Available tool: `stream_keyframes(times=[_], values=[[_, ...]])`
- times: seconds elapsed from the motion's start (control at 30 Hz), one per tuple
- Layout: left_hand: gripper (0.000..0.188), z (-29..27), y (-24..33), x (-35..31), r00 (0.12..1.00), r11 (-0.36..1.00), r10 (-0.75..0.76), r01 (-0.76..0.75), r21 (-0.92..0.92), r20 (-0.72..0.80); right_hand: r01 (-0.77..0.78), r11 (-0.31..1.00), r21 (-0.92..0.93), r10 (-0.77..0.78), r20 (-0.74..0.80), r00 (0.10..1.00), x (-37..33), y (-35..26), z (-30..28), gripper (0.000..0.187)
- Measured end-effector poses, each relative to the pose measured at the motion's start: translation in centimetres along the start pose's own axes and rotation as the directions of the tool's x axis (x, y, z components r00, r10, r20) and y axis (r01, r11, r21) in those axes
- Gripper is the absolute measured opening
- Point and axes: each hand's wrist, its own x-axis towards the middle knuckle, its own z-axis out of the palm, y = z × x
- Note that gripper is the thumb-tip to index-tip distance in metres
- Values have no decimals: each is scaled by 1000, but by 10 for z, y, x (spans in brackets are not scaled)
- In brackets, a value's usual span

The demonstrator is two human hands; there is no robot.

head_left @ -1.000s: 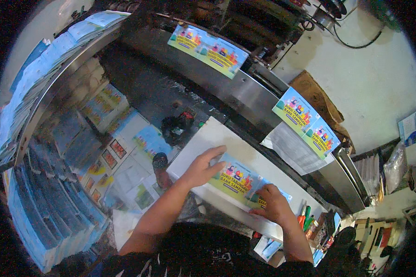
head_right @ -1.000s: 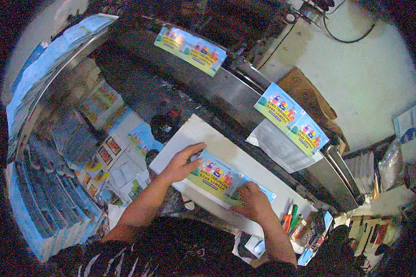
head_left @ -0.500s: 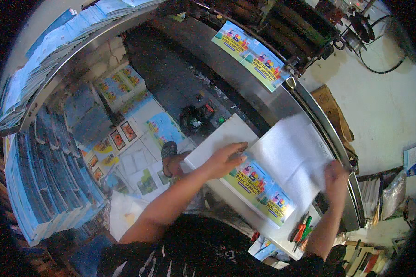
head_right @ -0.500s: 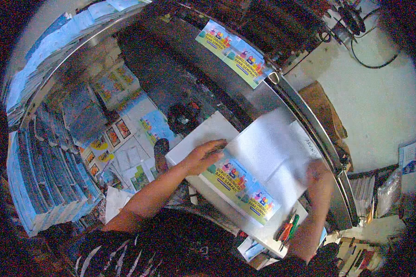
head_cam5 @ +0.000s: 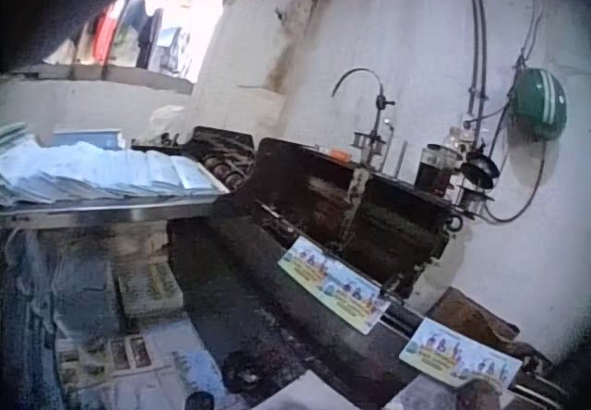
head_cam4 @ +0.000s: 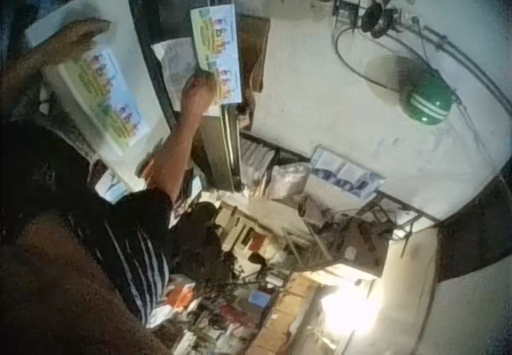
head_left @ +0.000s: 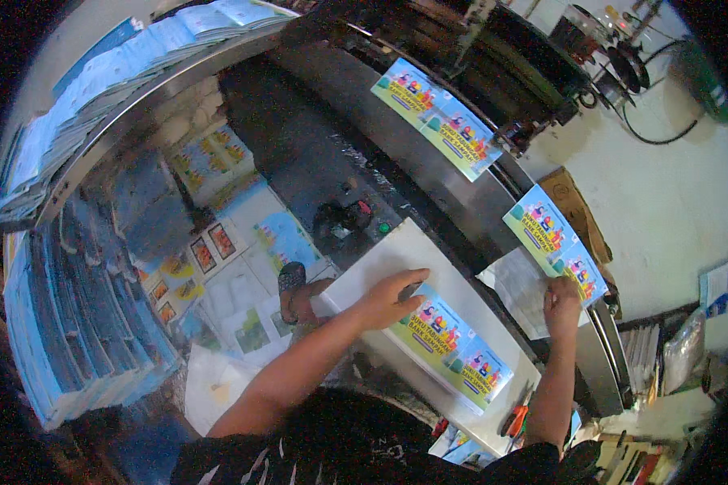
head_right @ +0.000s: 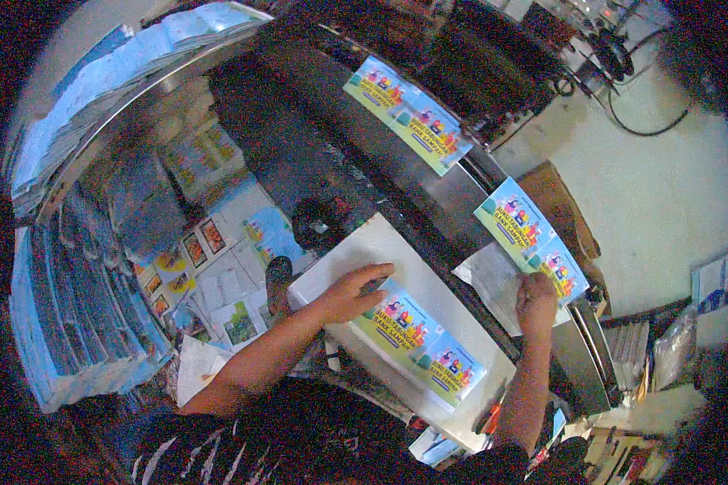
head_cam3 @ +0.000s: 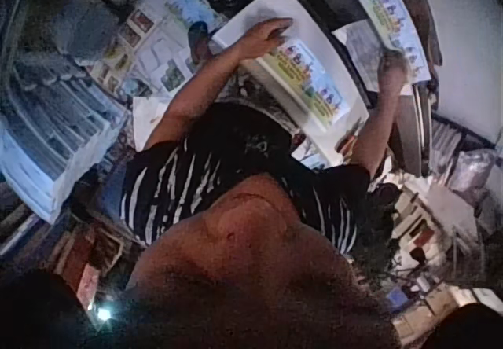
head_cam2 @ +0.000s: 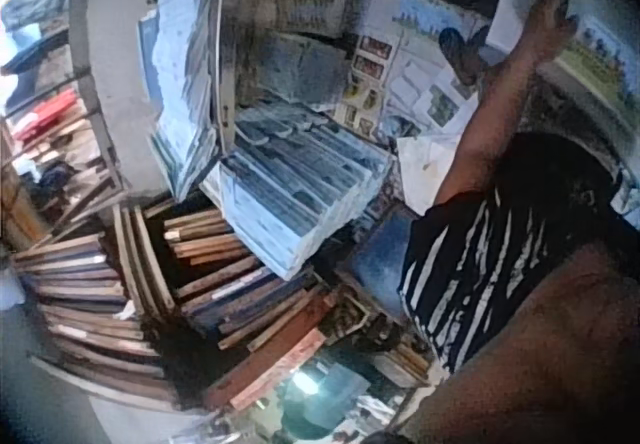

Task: The person organizes and stacks brochures by picking them up from a pile and placing them onto a stack on a table.

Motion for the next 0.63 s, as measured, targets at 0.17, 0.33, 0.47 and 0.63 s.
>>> stream_keyframes(times=[0.17,0.33,0.47,0.63], values=[[49,-3,4,0,999,999,-50,49,16,10,-14,974,228,-53,287,956,-60,-79,-8,35],[49,0,0,2,1000,1000,-8,8,12,-18,14,934,357,-213,524,825,-90,-141,-12,76],[49,0,-1,3,1000,1000,4,-4,-10,-17,-80,913,401,-159,529,834,-95,-137,-7,79],[49,1,0,2,996,989,-89,87,-116,-15,1,956,292,-185,605,775,-109,-140,0,71]])
